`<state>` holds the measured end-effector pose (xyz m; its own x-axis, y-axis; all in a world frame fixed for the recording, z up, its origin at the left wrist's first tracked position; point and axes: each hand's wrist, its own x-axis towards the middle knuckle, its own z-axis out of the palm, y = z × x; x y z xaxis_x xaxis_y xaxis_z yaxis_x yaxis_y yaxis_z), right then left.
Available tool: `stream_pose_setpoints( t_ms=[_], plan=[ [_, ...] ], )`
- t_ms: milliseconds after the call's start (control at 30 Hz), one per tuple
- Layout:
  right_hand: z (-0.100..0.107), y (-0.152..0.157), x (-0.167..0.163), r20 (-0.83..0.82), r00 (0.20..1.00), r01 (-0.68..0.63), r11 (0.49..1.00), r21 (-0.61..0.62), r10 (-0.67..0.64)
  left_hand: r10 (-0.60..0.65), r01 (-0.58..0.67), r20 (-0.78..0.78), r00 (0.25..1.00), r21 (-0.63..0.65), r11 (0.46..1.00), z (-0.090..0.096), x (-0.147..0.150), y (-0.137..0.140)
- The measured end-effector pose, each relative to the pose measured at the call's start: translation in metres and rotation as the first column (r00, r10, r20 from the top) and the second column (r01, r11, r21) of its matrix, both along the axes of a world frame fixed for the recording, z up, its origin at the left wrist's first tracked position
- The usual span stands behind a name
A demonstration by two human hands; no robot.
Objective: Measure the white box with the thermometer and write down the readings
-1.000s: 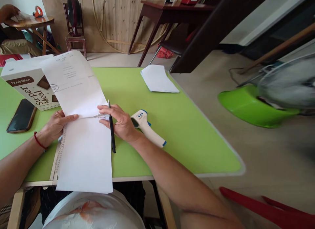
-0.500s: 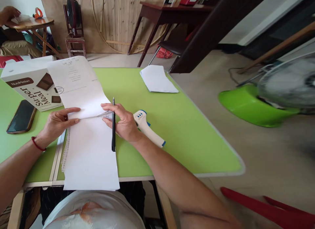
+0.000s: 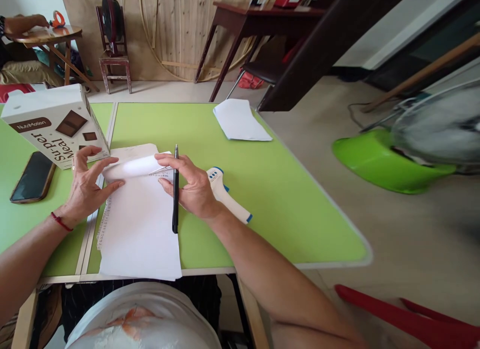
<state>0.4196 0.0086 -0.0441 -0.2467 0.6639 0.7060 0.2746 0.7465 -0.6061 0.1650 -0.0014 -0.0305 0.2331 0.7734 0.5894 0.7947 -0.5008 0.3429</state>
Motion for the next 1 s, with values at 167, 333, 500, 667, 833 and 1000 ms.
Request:
stream_pose_setpoints(
  t_ms=[167, 333, 500, 667, 833, 1000],
  plan=[
    [0.001, -0.003, -0.002, 0.023, 1.000, -0.008, 0.999, 0.033, 0.007, -0.115, 0.146, -0.203, 0.972, 0.144, 0.979, 0.002, 0.003, 0.002],
    [0.001, -0.001, -0.002, 0.075, 0.997, 0.023, 0.994, 0.103, -0.031, -0.114, 0.178, -0.266, 0.957, 0.229, 0.957, 0.004, 0.003, 0.002],
    [0.002, 0.001, -0.002, 0.118, 0.990, 0.059, 0.982, 0.179, -0.080, -0.148, 0.146, -0.124, 0.981, -0.024, 0.989, 0.007, 0.005, -0.001],
    [0.004, 0.000, -0.001, 0.147, 0.986, 0.052, 0.982, 0.180, -0.079, -0.080, 0.183, 0.257, 0.963, -0.408, 0.894, 0.010, 0.007, -0.004],
    [0.007, -0.003, -0.002, 0.104, 0.988, 0.105, 0.988, 0.115, -0.117, -0.046, 0.274, 0.413, 0.909, -0.513, 0.814, 0.012, 0.009, -0.003],
    [0.008, -0.002, 0.000, 0.029, 0.985, 0.169, 0.985, -0.015, -0.169, -0.057, 0.301, 0.433, 0.900, -0.521, 0.799, 0.012, 0.009, -0.004]
  ],
)
